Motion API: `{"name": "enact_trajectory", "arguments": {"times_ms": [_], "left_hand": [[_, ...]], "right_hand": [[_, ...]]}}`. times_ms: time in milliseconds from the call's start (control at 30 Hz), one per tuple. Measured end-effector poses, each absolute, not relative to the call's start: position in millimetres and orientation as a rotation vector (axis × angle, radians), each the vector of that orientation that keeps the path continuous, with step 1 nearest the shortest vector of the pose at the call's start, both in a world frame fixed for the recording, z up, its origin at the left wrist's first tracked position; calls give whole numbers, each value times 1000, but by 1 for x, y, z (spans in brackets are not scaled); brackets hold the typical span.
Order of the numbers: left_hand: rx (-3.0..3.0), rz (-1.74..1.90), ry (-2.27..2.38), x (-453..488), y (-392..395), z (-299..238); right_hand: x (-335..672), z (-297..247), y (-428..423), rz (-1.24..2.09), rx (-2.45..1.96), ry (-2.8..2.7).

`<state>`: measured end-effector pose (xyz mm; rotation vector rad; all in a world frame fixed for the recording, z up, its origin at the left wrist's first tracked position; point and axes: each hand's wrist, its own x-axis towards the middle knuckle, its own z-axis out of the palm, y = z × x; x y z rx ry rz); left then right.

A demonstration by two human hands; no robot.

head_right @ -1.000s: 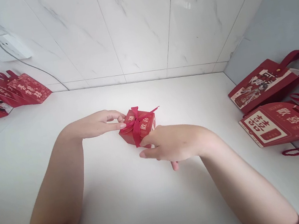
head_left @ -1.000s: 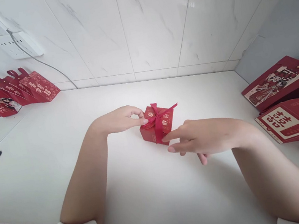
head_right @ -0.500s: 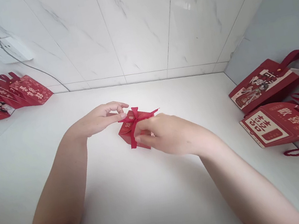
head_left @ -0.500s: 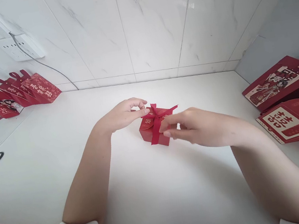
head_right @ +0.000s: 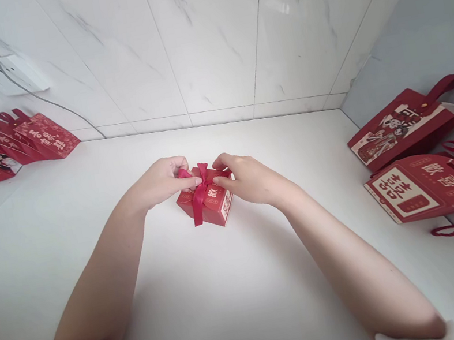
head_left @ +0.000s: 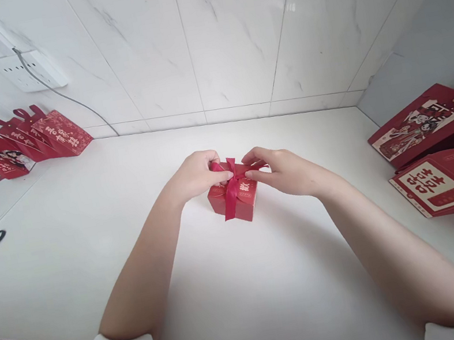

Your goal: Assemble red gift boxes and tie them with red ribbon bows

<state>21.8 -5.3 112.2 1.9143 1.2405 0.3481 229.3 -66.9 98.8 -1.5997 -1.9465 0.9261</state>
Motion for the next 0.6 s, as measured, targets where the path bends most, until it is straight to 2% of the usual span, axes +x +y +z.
{"name": "enact_trajectory", "arguments": {"times_ms": [167, 367, 600], "left_hand": [[1862, 309, 1159, 16, -1, 114], [1799, 379, 1060, 13, -3, 125], [1763, 517, 1167, 12, -7, 137]], "right_hand": [[231, 108, -73, 1064, -1614, -1958], [235, 103, -70, 1019, -1660, -1899], [238, 93, -60, 1087, -1878, -1787]]}}
